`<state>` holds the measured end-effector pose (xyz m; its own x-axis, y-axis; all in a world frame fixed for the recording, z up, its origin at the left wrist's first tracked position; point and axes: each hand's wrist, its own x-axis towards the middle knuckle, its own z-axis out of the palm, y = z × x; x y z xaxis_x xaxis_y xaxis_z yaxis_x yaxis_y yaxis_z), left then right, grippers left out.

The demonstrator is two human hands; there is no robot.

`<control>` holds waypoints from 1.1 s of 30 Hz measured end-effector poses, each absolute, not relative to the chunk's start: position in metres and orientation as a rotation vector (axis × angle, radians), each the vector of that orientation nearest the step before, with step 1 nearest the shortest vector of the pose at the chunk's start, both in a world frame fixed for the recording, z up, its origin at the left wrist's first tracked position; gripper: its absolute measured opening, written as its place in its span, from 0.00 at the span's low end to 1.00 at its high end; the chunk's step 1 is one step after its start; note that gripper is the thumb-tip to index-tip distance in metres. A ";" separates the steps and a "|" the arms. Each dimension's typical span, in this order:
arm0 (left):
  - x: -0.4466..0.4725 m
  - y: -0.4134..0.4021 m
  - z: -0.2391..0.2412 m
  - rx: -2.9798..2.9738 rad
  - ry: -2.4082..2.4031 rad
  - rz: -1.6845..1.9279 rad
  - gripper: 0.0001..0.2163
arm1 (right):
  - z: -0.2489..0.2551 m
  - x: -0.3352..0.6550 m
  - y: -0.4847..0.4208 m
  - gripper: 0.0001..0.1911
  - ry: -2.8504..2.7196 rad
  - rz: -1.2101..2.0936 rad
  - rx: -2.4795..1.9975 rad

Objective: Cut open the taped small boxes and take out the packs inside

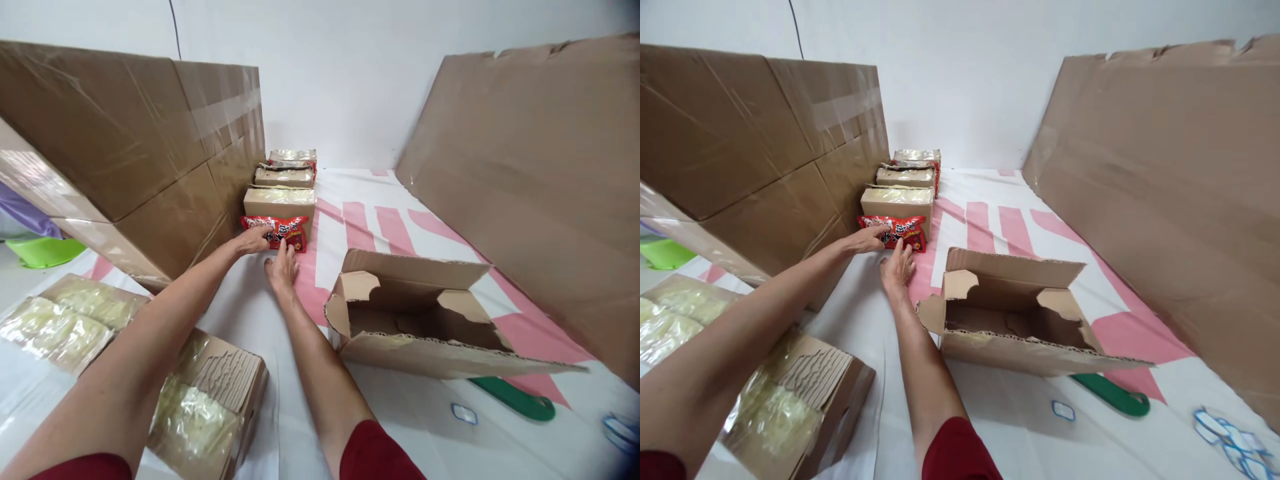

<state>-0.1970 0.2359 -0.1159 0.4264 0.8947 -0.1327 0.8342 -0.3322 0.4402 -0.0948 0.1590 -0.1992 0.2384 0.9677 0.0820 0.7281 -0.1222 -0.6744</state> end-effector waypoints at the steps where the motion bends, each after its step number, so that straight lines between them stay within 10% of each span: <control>1: -0.196 0.240 -0.117 2.241 1.471 0.189 0.30 | -0.200 -0.095 0.163 0.39 -1.549 0.521 -1.904; 20: -0.179 0.015 -0.064 2.193 1.259 -0.077 0.38 | -0.168 0.016 -0.126 0.20 -2.192 0.714 -1.317; 28: -0.119 -0.015 -0.067 2.077 1.114 0.249 0.33 | -0.126 0.185 -0.167 0.12 -1.620 0.128 -1.429; 33: -0.078 -0.020 -0.070 1.754 1.048 0.538 0.20 | -0.124 0.226 -0.120 0.39 -1.343 0.336 -1.529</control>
<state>-0.0785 -0.0199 -0.0699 0.5287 0.8423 -0.1047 0.4063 -0.1429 0.9025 0.2257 -0.1205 -0.1236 0.3368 0.8541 0.3962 0.5674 0.1517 -0.8094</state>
